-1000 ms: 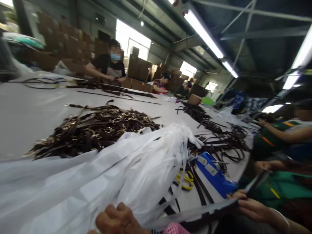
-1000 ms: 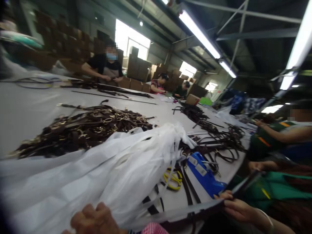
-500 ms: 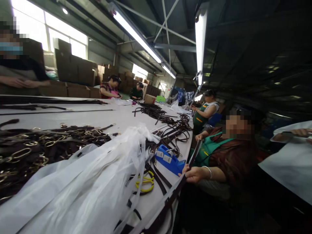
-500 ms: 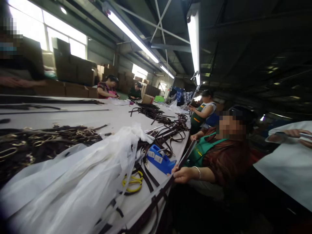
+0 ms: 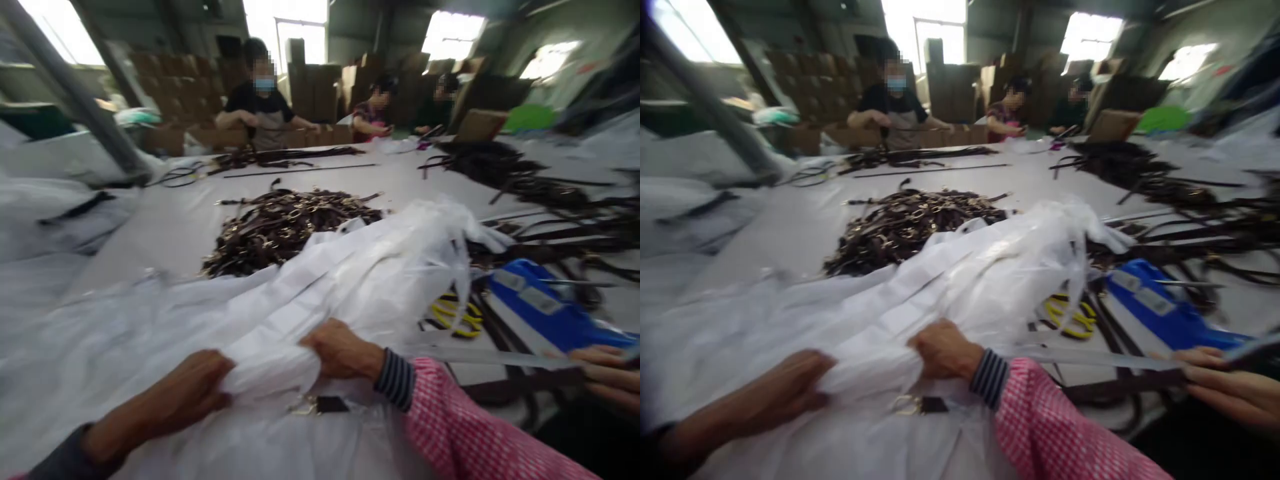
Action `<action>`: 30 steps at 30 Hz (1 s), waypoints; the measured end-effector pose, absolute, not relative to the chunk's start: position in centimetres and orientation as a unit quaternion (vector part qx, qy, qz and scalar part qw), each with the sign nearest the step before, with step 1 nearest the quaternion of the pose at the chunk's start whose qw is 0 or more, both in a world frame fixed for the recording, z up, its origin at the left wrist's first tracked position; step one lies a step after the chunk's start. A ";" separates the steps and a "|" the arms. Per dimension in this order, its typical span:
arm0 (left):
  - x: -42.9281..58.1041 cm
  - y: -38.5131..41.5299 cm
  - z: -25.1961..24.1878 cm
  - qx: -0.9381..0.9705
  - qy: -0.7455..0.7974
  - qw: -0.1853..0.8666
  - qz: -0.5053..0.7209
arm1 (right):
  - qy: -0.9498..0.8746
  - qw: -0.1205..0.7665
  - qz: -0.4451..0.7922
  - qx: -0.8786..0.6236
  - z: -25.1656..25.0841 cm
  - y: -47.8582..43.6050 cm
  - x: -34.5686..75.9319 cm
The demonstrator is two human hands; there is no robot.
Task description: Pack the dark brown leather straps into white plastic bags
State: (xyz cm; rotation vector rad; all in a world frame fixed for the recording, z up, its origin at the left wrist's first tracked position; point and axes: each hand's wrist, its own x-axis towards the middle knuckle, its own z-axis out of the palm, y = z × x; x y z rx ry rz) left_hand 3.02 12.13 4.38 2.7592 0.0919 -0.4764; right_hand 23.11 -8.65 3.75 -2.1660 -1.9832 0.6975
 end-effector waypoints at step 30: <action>3.8 12.8 2.5 0.965 0.087 0.167 -0.182 | -0.487 0.183 0.547 -0.656 2.6 -6.9 27.2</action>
